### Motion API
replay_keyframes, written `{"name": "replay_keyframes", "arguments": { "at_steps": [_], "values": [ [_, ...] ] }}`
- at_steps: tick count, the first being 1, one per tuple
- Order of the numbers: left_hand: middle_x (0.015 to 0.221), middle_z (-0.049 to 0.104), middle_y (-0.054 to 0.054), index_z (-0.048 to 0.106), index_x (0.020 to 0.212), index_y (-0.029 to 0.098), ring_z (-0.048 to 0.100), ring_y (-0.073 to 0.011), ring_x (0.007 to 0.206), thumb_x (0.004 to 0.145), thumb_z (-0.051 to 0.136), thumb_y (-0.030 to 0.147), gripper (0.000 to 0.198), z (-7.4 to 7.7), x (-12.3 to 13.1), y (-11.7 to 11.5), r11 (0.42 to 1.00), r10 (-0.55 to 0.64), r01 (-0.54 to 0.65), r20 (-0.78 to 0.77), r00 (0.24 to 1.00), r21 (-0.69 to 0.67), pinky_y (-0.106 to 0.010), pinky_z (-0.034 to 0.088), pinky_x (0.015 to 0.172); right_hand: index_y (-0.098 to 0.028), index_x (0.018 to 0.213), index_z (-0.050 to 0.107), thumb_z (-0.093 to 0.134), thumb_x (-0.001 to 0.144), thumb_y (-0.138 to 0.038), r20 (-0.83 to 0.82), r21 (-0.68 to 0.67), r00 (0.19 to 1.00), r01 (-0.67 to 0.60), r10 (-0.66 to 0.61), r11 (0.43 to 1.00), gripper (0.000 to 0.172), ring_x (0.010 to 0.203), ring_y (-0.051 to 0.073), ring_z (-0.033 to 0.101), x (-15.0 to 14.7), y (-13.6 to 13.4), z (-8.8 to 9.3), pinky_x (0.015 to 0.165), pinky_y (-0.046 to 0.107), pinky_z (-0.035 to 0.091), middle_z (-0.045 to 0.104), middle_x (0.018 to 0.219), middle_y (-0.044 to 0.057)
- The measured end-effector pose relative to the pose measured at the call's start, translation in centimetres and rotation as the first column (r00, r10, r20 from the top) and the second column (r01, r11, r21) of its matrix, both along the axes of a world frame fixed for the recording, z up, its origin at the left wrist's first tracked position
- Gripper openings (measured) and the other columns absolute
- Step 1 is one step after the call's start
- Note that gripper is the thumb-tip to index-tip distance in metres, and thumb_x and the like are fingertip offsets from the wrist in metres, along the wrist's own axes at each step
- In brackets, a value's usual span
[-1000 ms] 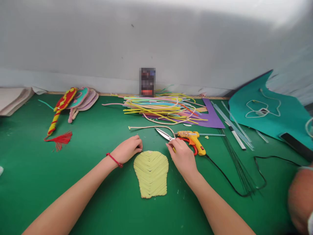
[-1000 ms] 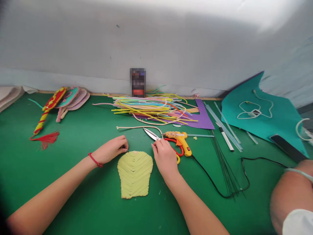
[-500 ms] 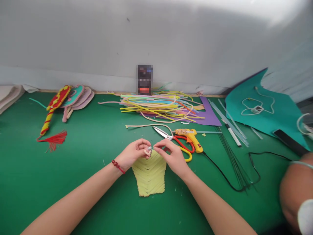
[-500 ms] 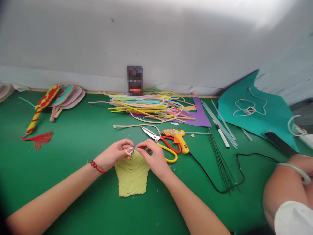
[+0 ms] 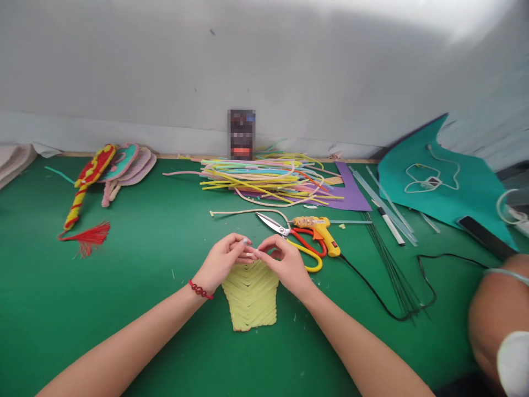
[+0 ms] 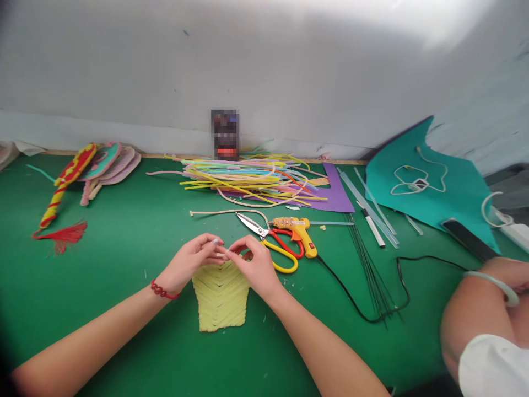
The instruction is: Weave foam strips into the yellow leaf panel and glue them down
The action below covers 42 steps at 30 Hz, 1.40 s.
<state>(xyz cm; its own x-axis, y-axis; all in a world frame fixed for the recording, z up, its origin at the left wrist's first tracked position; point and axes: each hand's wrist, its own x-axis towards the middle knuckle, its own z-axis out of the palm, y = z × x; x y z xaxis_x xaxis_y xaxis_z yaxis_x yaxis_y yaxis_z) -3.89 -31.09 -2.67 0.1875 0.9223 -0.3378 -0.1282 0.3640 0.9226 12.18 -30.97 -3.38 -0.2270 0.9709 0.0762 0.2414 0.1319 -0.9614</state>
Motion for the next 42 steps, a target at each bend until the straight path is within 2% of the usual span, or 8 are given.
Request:
{"name": "replay_keyframes", "arguments": {
  "at_steps": [8,13,16,21,25,32,38,42],
  "values": [
    [0.081,0.069,-0.002,0.056,0.082,0.016,0.066,-0.0162,0.08,0.062,0.073,0.027,0.029,0.0,-0.3,0.2,0.994,-0.046,0.057,-0.115,0.992,0.096,-0.033,0.052,0.08,-0.019,0.075,0.06,0.062,0.076,-0.034,0.029,0.023,0.998,0.047,-0.048,0.999,0.015,0.075,0.015,0.057,0.4,0.2,0.3,0.06,0.026,0.044,0.061,0.08,0.002],
    [0.077,0.067,-0.002,0.062,0.076,0.016,0.064,-0.0144,0.073,0.069,0.066,0.027,0.013,0.4,-0.5,0.0,0.969,-0.036,0.1,-0.274,0.961,0.224,-0.029,0.052,0.074,-0.019,0.075,0.061,0.062,0.075,-0.035,0.006,-0.041,0.999,0.037,-0.037,0.998,0.016,0.075,0.015,0.057,0.5,0.4,0.2,0.062,0.026,0.044,0.062,0.079,0.002],
    [0.074,0.067,-0.001,0.064,0.076,0.017,0.062,-0.0135,0.071,0.075,0.059,0.025,0.009,0.6,-0.7,-0.1,0.936,0.021,0.126,-0.409,0.912,0.329,-0.027,0.05,0.07,-0.019,0.075,0.061,0.062,0.075,-0.034,-0.017,-0.076,1.0,0.025,-0.026,0.997,0.015,0.076,0.015,0.057,0.4,0.5,0.0,0.062,0.026,0.044,0.062,0.08,0.002],
    [0.078,0.061,-0.001,0.065,0.075,0.02,0.057,-0.0138,0.076,0.078,0.057,0.022,0.01,0.4,-1.6,0.5,0.822,0.115,0.255,-0.586,0.802,0.51,-0.026,0.046,0.069,-0.019,0.077,0.062,0.061,0.075,-0.034,-0.037,-0.149,0.999,-0.008,0.002,0.989,0.015,0.073,0.014,0.057,0.3,0.7,-0.5,0.058,0.024,0.043,0.062,0.08,0.002],
    [0.081,0.055,-0.001,0.067,0.075,0.021,0.055,-0.0153,0.081,0.078,0.057,0.023,0.01,-0.3,-2.3,1.1,0.785,0.102,0.367,-0.689,0.717,0.499,-0.029,0.043,0.074,-0.019,0.074,0.065,0.062,0.074,-0.03,0.059,-0.107,0.998,-0.016,0.022,0.994,0.012,0.07,0.013,0.055,0.2,1.2,-0.7,0.061,0.025,0.042,0.062,0.077,0.002],
    [0.085,0.057,-0.001,0.068,0.076,0.023,0.052,-0.0177,0.084,0.078,0.059,0.025,0.01,-2.0,-3.0,1.6,0.778,0.03,0.485,-0.795,0.606,0.399,-0.034,0.038,0.081,-0.019,0.071,0.069,0.065,0.07,-0.026,0.181,-0.117,0.982,-0.024,0.045,0.993,0.008,0.057,0.01,0.045,0.0,1.4,-1.0,0.057,0.024,0.04,0.06,0.069,0.0],
    [0.085,0.057,-0.002,0.068,0.076,0.021,0.051,-0.0175,0.084,0.079,0.057,0.027,0.013,-2.1,-3.1,1.8,0.77,-0.009,0.517,-0.804,0.595,0.374,-0.033,0.039,0.08,-0.018,0.071,0.069,0.065,0.069,-0.025,0.206,-0.141,0.977,-0.018,0.047,0.99,0.008,0.056,0.009,0.045,-0.2,1.5,-1.3,0.056,0.023,0.04,0.058,0.071,0.0],
    [0.086,0.057,-0.002,0.067,0.076,0.021,0.05,-0.0176,0.084,0.079,0.056,0.027,0.013,-2.0,-3.1,1.8,0.758,0.0,0.529,-0.81,0.586,0.383,-0.034,0.04,0.08,-0.018,0.071,0.067,0.063,0.072,-0.024,0.236,-0.113,0.971,-0.02,0.047,0.993,0.007,0.058,0.009,0.047,-0.3,1.4,-1.2,0.058,0.024,0.041,0.057,0.072,0.0]
  ]
}}
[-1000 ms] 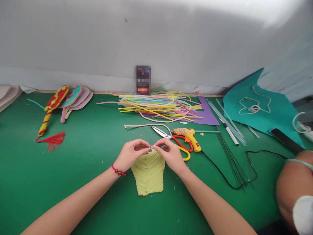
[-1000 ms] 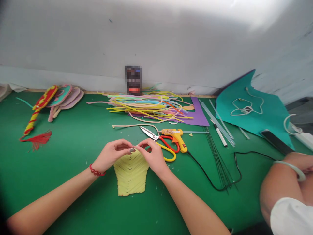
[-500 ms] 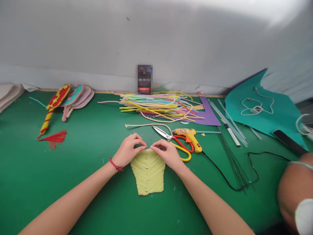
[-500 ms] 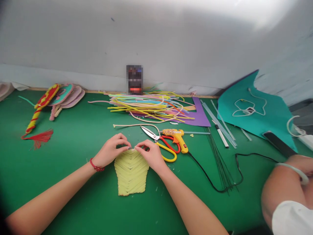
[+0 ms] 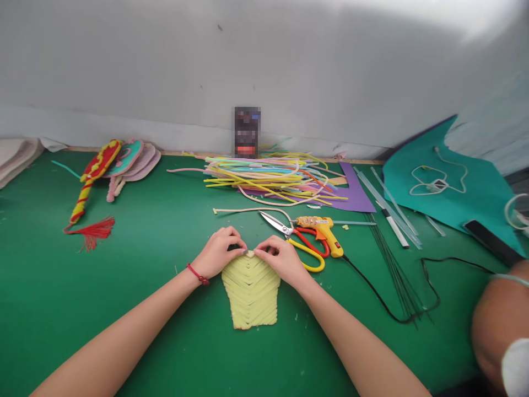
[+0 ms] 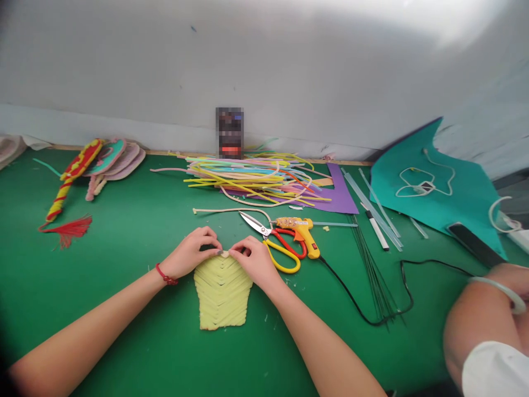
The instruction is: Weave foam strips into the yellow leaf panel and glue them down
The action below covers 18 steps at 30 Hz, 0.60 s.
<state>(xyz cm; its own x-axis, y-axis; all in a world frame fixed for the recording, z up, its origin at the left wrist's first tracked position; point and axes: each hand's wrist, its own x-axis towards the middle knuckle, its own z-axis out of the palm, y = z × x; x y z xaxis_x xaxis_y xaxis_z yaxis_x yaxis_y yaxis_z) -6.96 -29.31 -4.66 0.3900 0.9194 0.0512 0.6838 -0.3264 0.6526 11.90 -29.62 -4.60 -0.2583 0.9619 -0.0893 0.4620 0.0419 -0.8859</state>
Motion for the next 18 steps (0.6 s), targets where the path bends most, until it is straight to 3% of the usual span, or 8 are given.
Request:
{"name": "replay_keyframes", "arguments": {
  "at_steps": [18],
  "values": [
    [0.08,0.057,-0.001,0.057,0.074,0.018,0.05,-0.017,0.08,0.078,0.056,0.021,0.005,0.06,0.03,-0.14,0.998,0.061,-0.061,0.036,0.997,-0.018,-0.03,0.041,0.073,-0.019,0.07,0.066,0.063,0.075,-0.027,0.061,0.062,0.998,-0.022,0.019,0.998,0.01,0.058,0.01,0.047,-0.05,-0.26,-0.38,0.059,0.025,0.04,0.054,0.074,0.0]
  ]
}}
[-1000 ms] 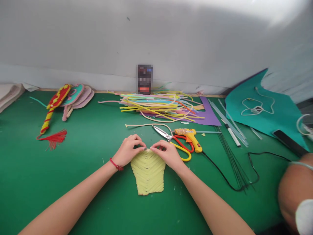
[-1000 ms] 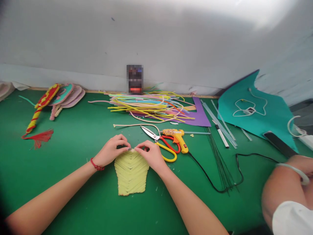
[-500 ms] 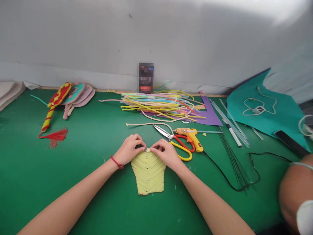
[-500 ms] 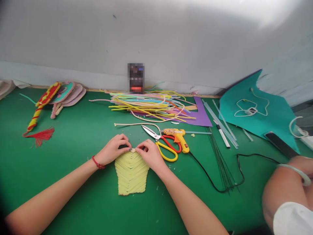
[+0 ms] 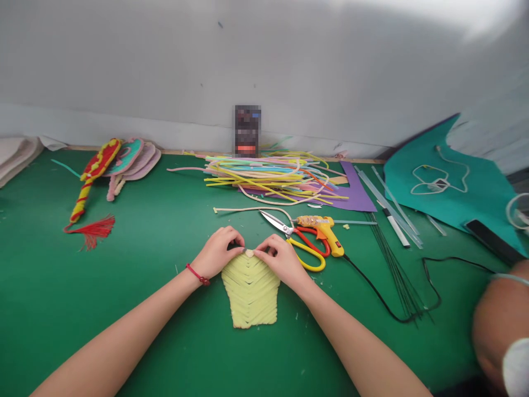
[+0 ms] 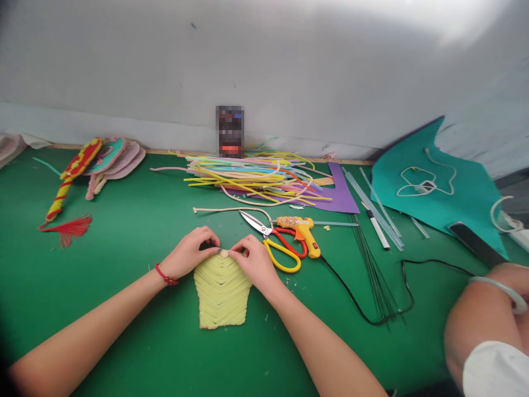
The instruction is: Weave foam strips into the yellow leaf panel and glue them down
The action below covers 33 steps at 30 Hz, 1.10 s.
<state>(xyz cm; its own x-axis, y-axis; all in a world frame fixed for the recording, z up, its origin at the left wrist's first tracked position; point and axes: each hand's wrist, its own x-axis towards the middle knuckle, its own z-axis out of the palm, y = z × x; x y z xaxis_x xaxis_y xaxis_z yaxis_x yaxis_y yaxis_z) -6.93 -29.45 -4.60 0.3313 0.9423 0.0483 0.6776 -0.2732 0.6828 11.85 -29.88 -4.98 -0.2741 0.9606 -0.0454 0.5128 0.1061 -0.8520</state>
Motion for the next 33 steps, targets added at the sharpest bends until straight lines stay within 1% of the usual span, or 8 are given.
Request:
{"name": "replay_keyframes", "arguments": {
  "at_steps": [6,12,14,16,18,20,24,33],
  "values": [
    [0.082,0.058,-0.003,0.058,0.076,0.018,0.049,-0.0195,0.08,0.082,0.053,0.02,0.008,0.1,0.7,-1.2,0.985,0.034,-0.003,-0.177,0.984,0.171,-0.033,0.041,0.073,-0.02,0.07,0.066,0.063,0.075,-0.027,-0.023,0.048,1.0,-0.002,0.003,0.999,0.01,0.059,0.01,0.047,-0.1,-0.2,-0.3,0.059,0.026,0.041,0.055,0.074,0.0],
    [0.08,0.06,-0.001,0.056,0.081,0.019,0.057,-0.0157,0.076,0.086,0.044,0.017,0.013,-0.1,1.0,-1.7,0.99,0.073,-0.057,-0.123,0.99,0.132,-0.028,0.046,0.069,-0.021,0.069,0.066,0.063,0.075,-0.028,-0.036,0.073,0.999,0.019,-0.017,0.997,0.01,0.058,0.011,0.047,-0.1,-0.2,-0.5,0.057,0.026,0.041,0.054,0.073,0.0],
    [0.084,0.062,-0.003,0.057,0.089,0.018,0.059,-0.0159,0.078,0.088,0.04,0.017,0.017,0.1,1.1,-2.1,0.984,0.085,-0.059,-0.148,0.985,0.171,-0.029,0.048,0.07,-0.021,0.07,0.067,0.063,0.075,-0.029,-0.038,0.08,0.999,0.019,-0.016,0.997,0.01,0.058,0.011,0.047,0.0,-0.1,-0.6,0.057,0.026,0.041,0.055,0.072,0.0],
    [0.094,0.064,-0.007,0.056,0.101,0.016,0.061,-0.0187,0.085,0.09,0.036,0.017,0.023,0.3,1.3,-3.2,0.96,0.088,-0.019,-0.236,0.968,0.28,-0.032,0.049,0.075,-0.02,0.071,0.068,0.063,0.075,-0.029,-0.038,0.079,0.999,0.02,-0.017,0.997,0.011,0.058,0.011,0.047,0.0,-0.1,-0.7,0.058,0.026,0.041,0.055,0.072,0.0],
    [0.11,0.062,-0.014,0.054,0.112,0.011,0.058,-0.0241,0.099,0.091,0.035,0.019,0.029,0.5,1.7,-4.8,0.904,0.094,0.068,-0.352,0.931,0.422,-0.038,0.047,0.083,-0.02,0.071,0.068,0.063,0.075,-0.028,-0.041,0.076,0.999,0.02,-0.017,0.997,0.01,0.058,0.01,0.047,0.0,-0.1,-0.7,0.058,0.026,0.042,0.055,0.072,0.0],
    [0.118,0.059,-0.016,0.052,0.118,0.009,0.056,-0.0272,0.105,0.091,0.036,0.023,0.034,0.5,2.1,-6.4,0.866,0.1,0.145,-0.451,0.887,0.479,-0.041,0.046,0.086,-0.02,0.071,0.068,0.063,0.075,-0.027,-0.044,0.071,0.999,0.019,-0.015,0.997,0.009,0.057,0.01,0.047,0.0,-0.1,-0.7,0.058,0.026,0.042,0.055,0.073,0.0],
    [0.13,0.051,-0.016,0.049,0.126,0.011,0.051,-0.0288,0.115,0.092,0.035,0.034,0.043,0.0,2.7,-8.2,0.881,0.091,0.188,-0.546,0.833,0.434,-0.043,0.041,0.094,-0.02,0.071,0.068,0.062,0.075,-0.026,-0.041,0.079,0.999,0.018,-0.015,0.997,0.009,0.057,0.01,0.047,-0.1,-0.1,-0.7,0.058,0.026,0.043,0.055,0.073,0.0],
    [0.133,0.048,-0.014,0.049,0.127,0.014,0.048,-0.0291,0.118,0.09,0.039,0.038,0.045,-0.6,2.8,-8.0,0.911,0.093,0.166,-0.581,0.808,0.377,-0.043,0.039,0.097,-0.02,0.071,0.068,0.062,0.076,-0.027,-0.03,0.079,0.999,0.019,-0.017,0.997,0.01,0.057,0.011,0.048,-0.1,-0.1,-0.7,0.058,0.026,0.043,0.055,0.073,0.001]
  ]
}}
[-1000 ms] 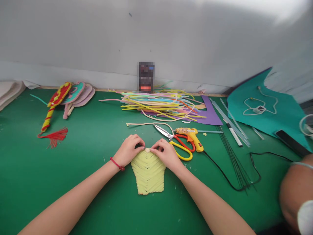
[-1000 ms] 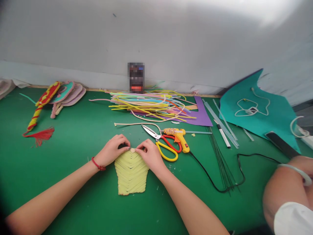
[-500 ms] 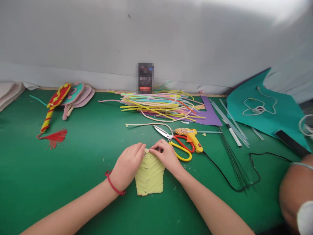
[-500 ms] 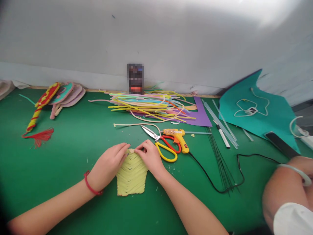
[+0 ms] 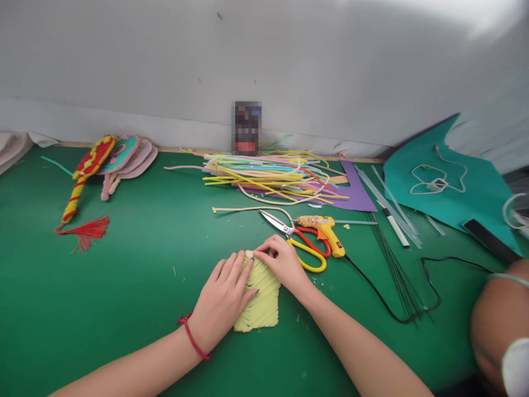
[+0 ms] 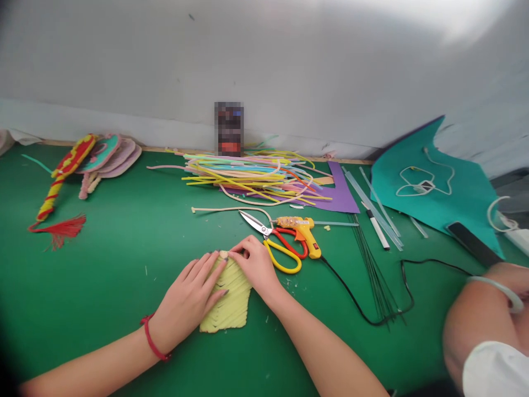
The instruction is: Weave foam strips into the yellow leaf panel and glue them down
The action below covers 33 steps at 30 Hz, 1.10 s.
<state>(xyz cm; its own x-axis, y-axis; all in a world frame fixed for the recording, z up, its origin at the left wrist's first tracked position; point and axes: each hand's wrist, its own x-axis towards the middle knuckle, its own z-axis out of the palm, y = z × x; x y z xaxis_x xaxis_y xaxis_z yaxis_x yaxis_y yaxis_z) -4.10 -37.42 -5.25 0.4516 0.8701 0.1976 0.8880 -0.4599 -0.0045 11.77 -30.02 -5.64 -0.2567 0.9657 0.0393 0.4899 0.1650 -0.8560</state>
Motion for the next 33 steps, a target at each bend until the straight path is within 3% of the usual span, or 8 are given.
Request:
{"name": "replay_keyframes", "arguments": {
  "at_steps": [13,23,30,33],
  "values": [
    [0.133,0.048,-0.015,0.047,0.128,0.011,0.046,-0.0293,0.12,0.09,0.04,0.036,0.046,0.0,0.1,0.1,0.999,-0.002,0.004,0.023,1.0,-0.046,-0.044,0.038,0.098,-0.02,0.072,0.068,0.063,0.075,-0.024,0.008,-0.004,1.0,0.012,-0.012,1.0,0.007,0.057,0.01,0.048,-0.1,-0.1,0.1,0.058,0.026,0.042,0.056,0.074,0.0],
    [0.133,0.049,-0.011,0.05,0.126,0.013,0.047,-0.0267,0.119,0.092,0.035,0.037,0.044,-0.3,0.1,0.1,1.0,0.006,-0.007,0.038,0.999,0.001,-0.041,0.038,0.098,-0.019,0.071,0.068,0.062,0.075,-0.023,0.018,0.011,1.0,0.014,-0.014,1.0,0.008,0.057,0.01,0.047,-0.1,-0.2,0.1,0.058,0.025,0.042,0.055,0.072,0.0],
    [0.131,0.05,-0.015,0.054,0.119,0.015,0.05,-0.0275,0.115,0.09,0.038,0.032,0.037,0.1,-0.1,0.1,0.997,-0.02,0.01,0.117,0.993,0.081,-0.042,0.04,0.095,-0.017,0.076,0.065,0.06,0.075,-0.032,-0.118,-0.189,0.988,0.073,-0.097,0.979,0.016,0.059,0.012,0.052,0.6,0.4,0.1,0.057,0.025,0.043,0.062,0.07,0.001],
    [0.124,0.054,-0.015,0.054,0.116,0.014,0.053,-0.0256,0.11,0.09,0.04,0.023,0.031,0.2,-0.8,0.8,0.994,-0.005,-0.019,0.209,0.978,0.11,-0.04,0.043,0.092,-0.018,0.077,0.065,0.057,0.077,-0.032,-0.061,-0.156,0.994,0.075,-0.085,0.985,0.016,0.062,0.013,0.053,1.1,0.3,0.8,0.06,0.026,0.043,0.064,0.074,0.002]
  ]
}}
